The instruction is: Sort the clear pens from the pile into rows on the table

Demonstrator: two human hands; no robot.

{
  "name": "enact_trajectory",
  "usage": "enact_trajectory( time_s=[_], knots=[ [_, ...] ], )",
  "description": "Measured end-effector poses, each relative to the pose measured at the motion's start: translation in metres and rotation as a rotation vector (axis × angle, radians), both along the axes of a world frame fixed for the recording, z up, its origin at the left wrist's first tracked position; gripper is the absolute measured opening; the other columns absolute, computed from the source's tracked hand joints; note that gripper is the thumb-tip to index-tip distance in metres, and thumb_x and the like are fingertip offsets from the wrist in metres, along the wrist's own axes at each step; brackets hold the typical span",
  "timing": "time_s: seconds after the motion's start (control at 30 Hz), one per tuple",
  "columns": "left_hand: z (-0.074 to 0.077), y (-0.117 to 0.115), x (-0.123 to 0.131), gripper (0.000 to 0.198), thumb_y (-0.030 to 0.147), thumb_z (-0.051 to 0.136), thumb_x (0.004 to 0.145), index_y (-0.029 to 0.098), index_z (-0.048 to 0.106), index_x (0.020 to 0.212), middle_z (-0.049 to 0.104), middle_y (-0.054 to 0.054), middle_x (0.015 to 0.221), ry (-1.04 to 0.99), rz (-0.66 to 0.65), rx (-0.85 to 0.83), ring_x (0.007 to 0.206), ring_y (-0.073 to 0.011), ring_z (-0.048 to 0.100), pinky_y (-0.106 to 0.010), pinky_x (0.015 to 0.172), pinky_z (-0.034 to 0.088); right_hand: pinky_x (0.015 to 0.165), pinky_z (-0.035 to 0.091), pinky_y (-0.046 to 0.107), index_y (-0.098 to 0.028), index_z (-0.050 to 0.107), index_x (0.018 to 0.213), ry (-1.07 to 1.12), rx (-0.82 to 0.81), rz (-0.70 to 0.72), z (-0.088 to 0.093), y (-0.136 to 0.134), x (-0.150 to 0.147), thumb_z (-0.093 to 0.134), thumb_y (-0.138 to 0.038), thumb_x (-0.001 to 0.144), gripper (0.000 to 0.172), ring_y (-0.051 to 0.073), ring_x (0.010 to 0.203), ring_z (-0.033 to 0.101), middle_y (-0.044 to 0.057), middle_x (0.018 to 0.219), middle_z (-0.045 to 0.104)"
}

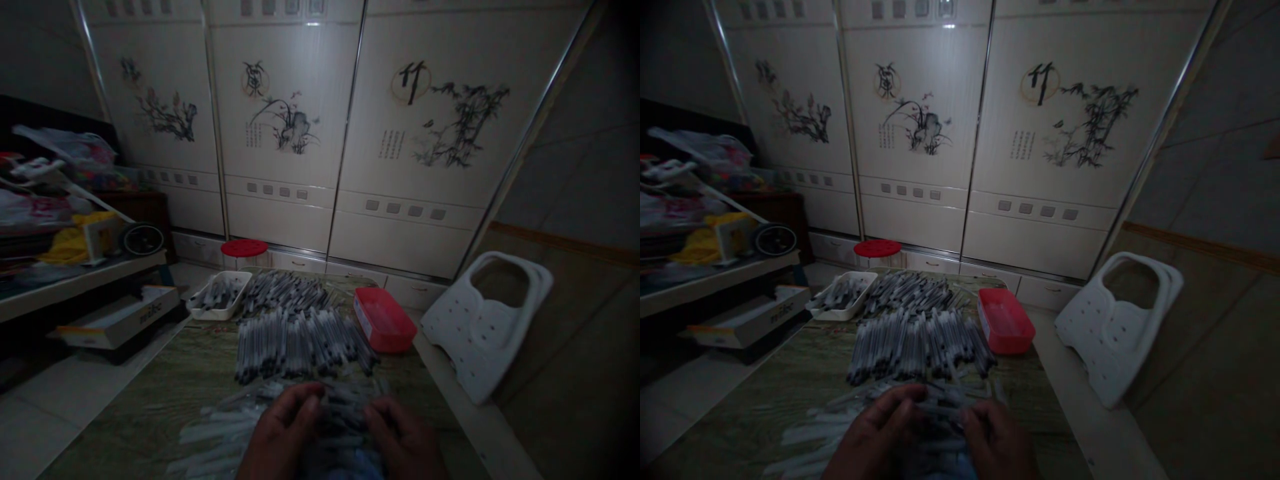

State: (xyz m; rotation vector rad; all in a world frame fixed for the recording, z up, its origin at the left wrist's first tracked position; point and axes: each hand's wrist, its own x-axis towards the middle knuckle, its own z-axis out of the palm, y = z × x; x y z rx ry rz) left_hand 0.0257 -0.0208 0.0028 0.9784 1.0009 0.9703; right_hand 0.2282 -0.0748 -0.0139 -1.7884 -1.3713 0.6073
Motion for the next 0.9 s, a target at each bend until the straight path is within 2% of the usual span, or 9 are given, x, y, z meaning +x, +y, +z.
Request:
enact_trajectory(
  time_s=[0.1, 0.17, 0.3, 0.43, 0.63, 0.77, 0.9],
  knots=[
    [0.008, 0.005, -0.009, 0.050, 0.063, 0.073, 0.073, 0.021, 0.077, 0.101, 0.075, -0.007, 0.083, 0.062, 0.096, 0.021, 0.077, -0.0238, 0.065, -0.031, 0.066, 0.048, 0.062, 0.043, 0.031, -0.028, 0.066, 0.087, 0.033, -0.141, -0.170, 0.001, 0.000, 0.024, 0.047, -0.058, 0.089, 0.035, 0.023, 0.067, 0.065, 0.001, 0.069, 0.069],
    [0.010, 0.009, -0.014, 0.045, 0.060, 0.075, 0.072, 0.021, 0.078, 0.094, 0.076, -0.008, 0.086, 0.085, 0.159, 0.062, 0.084, -0.0267, 0.067, -0.033, 0.070, 0.050, 0.060, 0.042, 0.032, -0.030, 0.066, 0.088, 0.025, -0.161, -0.202, -0.002, -0.001, 0.031, 0.049, -0.055, 0.088, 0.030, 0.025, 0.065, 0.066, 0.001, 0.066, 0.069],
    [0.013, 0.015, -0.022, 0.041, 0.059, 0.076, 0.071, 0.023, 0.078, 0.089, 0.075, -0.007, 0.086, 0.077, 0.259, 0.072, 0.084, -0.0259, 0.067, -0.033, 0.073, 0.052, 0.063, 0.043, 0.033, -0.029, 0.063, 0.085, -0.059, -0.129, -0.157, -0.012, -0.001, 0.031, 0.051, -0.053, 0.088, 0.027, 0.026, 0.070, 0.068, 0.003, 0.071, 0.072],
    [0.016, 0.015, -0.026, 0.041, 0.062, 0.071, 0.075, 0.024, 0.077, 0.091, 0.074, -0.006, 0.082, 0.128, 0.278, 0.056, 0.083, -0.0250, 0.066, -0.033, 0.071, 0.049, 0.069, 0.045, 0.033, -0.029, 0.063, 0.084, -0.108, -0.141, -0.084, -0.013, -0.001, 0.036, 0.047, -0.047, 0.090, 0.024, 0.025, 0.075, 0.070, 0.004, 0.078, 0.075],
    [0.009, 0.024, -0.037, 0.050, 0.067, 0.069, 0.074, 0.022, 0.076, 0.094, 0.073, -0.006, 0.084, 0.134, 0.381, 0.043, 0.086, -0.0257, 0.064, -0.033, 0.073, 0.047, 0.071, 0.045, 0.033, -0.029, 0.063, 0.084, -0.076, -0.119, -0.126, -0.019, 0.000, 0.039, 0.047, -0.045, 0.090, 0.023, 0.025, 0.076, 0.071, 0.004, 0.079, 0.076],
    [0.002, 0.033, -0.048, 0.048, 0.064, 0.071, 0.074, 0.020, 0.075, 0.092, 0.074, -0.006, 0.092, 0.070, 0.425, 0.059, 0.090, -0.0252, 0.063, -0.032, 0.075, 0.047, 0.069, 0.045, 0.034, -0.028, 0.064, 0.082, -0.071, -0.103, -0.149, -0.022, 0.002, 0.033, 0.046, -0.049, 0.089, 0.028, 0.026, 0.075, 0.071, 0.004, 0.078, 0.076],
    [0.000, 0.037, -0.062, 0.045, 0.061, 0.073, 0.074, 0.019, 0.074, 0.091, 0.074, -0.006, 0.097, 0.006, 0.476, 0.040, 0.092, -0.0238, 0.063, -0.031, 0.076, 0.048, 0.068, 0.046, 0.034, -0.029, 0.066, 0.084, -0.059, -0.111, -0.171, -0.022, 0.005, 0.032, 0.048, -0.050, 0.087, 0.028, 0.027, 0.076, 0.071, 0.004, 0.077, 0.076]
  ],
)
